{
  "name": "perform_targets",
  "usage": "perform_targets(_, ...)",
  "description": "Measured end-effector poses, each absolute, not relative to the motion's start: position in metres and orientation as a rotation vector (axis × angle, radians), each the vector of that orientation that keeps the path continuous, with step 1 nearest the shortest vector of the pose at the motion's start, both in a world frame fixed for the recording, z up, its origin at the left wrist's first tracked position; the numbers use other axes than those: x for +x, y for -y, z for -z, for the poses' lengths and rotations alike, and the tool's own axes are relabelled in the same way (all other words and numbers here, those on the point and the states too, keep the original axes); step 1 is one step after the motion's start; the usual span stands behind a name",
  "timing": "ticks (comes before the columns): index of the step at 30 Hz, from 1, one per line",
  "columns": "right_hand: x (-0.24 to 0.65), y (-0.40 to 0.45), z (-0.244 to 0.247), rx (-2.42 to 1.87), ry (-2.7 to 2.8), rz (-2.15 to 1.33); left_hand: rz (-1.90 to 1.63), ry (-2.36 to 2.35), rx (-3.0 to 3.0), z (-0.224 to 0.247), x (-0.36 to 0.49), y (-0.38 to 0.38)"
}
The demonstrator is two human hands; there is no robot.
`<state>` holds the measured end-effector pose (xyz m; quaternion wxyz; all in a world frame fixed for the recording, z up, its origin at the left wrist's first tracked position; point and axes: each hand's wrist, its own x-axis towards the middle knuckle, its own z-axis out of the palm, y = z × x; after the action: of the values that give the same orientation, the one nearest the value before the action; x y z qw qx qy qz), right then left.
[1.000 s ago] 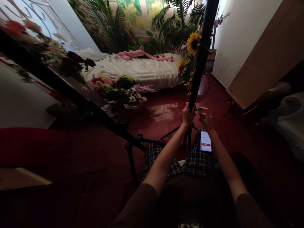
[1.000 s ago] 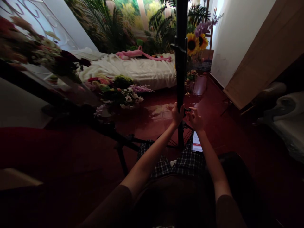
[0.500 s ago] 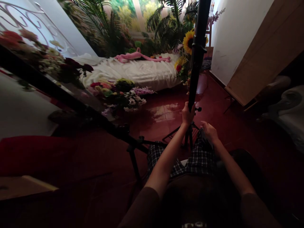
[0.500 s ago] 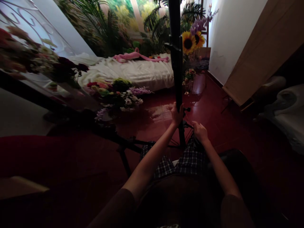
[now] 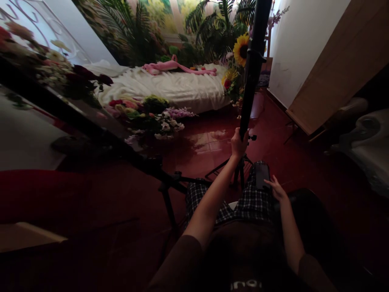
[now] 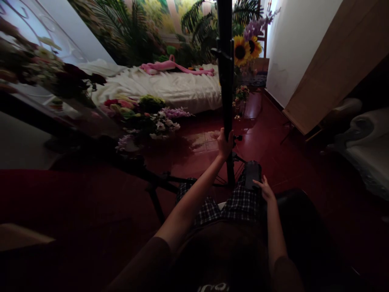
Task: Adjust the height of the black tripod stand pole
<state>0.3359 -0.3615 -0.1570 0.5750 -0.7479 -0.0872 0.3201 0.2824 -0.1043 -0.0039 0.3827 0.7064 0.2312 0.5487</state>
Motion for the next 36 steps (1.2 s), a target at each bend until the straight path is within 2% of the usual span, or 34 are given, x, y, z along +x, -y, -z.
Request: perform_targets(36,0.3277,0.3706,0.153,-1.744,0.224,-0.834,-1.359,-0.585,1.784,0.0021,0.2811,0.1058)
